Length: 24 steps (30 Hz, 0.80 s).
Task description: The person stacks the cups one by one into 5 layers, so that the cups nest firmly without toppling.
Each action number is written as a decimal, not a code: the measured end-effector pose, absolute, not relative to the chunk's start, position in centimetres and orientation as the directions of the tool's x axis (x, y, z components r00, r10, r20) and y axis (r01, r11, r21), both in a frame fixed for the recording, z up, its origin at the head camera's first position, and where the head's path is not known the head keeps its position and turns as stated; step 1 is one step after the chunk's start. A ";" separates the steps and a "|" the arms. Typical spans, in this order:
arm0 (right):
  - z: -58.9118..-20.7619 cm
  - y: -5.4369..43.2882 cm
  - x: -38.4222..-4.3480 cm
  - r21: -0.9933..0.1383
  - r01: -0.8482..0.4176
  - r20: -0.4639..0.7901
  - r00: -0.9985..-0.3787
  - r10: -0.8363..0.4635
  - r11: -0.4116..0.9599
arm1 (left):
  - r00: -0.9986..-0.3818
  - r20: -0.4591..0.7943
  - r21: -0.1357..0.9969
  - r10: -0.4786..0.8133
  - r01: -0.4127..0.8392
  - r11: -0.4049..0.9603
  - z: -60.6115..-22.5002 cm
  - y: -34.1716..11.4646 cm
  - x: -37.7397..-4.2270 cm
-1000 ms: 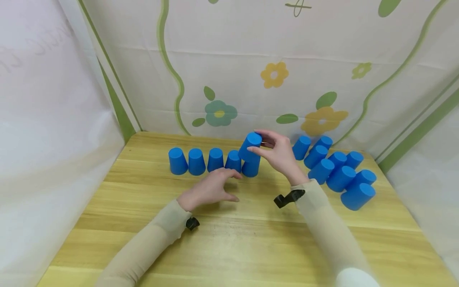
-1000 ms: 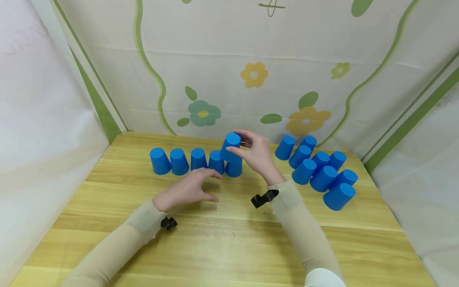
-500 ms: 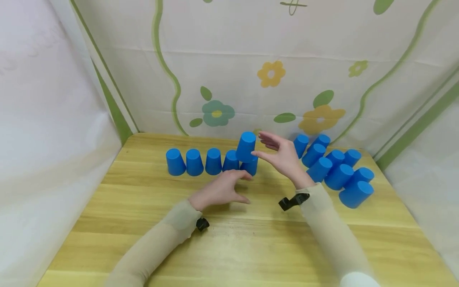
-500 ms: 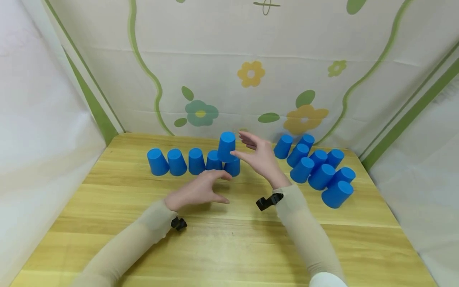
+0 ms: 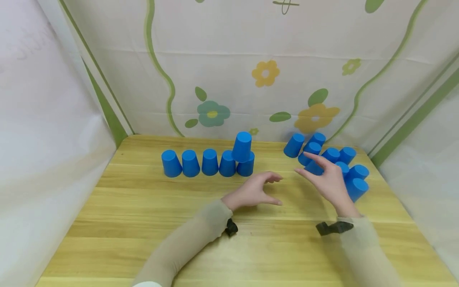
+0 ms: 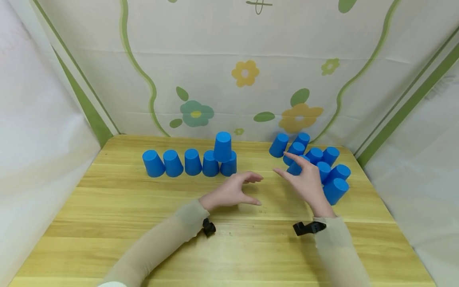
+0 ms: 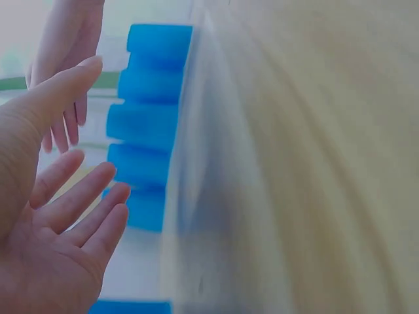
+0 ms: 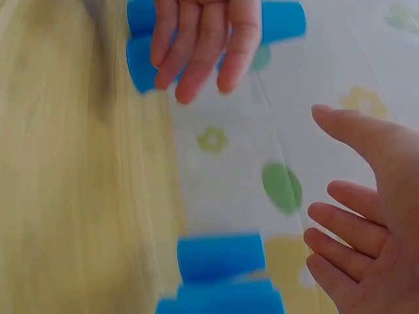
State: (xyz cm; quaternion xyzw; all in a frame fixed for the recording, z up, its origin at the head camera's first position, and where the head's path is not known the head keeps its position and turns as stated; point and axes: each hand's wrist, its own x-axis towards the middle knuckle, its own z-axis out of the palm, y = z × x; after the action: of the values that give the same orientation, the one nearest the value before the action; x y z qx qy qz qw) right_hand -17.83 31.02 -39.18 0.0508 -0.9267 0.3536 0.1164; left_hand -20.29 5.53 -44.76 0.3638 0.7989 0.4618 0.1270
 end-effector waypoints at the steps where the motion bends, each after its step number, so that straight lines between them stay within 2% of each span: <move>1: -39.2 31.8 -17.4 -0.642 -0.164 0.258 -0.966 0.010 0.749 | -0.706 0.132 0.834 0.696 0.459 0.307 -44.9 6.1 -20.3; 7: -40.3 37.4 -14.7 -0.656 -0.099 0.324 -0.932 0.161 0.748 | -0.756 0.109 0.869 0.646 0.388 0.307 -46.0 9.1 -20.9; 14: -41.2 42.3 -11.7 -0.725 0.138 0.223 -0.880 0.420 0.674 | -0.838 0.073 0.926 0.541 0.258 0.274 -46.3 12.3 -22.2; 18: -41.8 43.2 -11.0 -0.728 0.186 0.183 -0.875 0.448 0.660 | -0.863 0.081 0.943 0.499 0.229 0.243 -45.7 14.4 -23.3; 24: -42.6 43.4 -11.2 -0.736 0.196 0.126 -0.901 0.415 0.649 | -0.881 0.104 0.964 0.461 0.203 0.171 -44.7 17.1 -24.3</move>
State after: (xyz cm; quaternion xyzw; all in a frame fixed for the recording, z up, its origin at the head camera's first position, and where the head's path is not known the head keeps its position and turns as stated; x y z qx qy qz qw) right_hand -11.20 43.41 -42.59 -0.1703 -0.8965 0.3830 0.1432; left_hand -24.26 17.11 -44.74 0.2190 0.7579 0.6053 0.1064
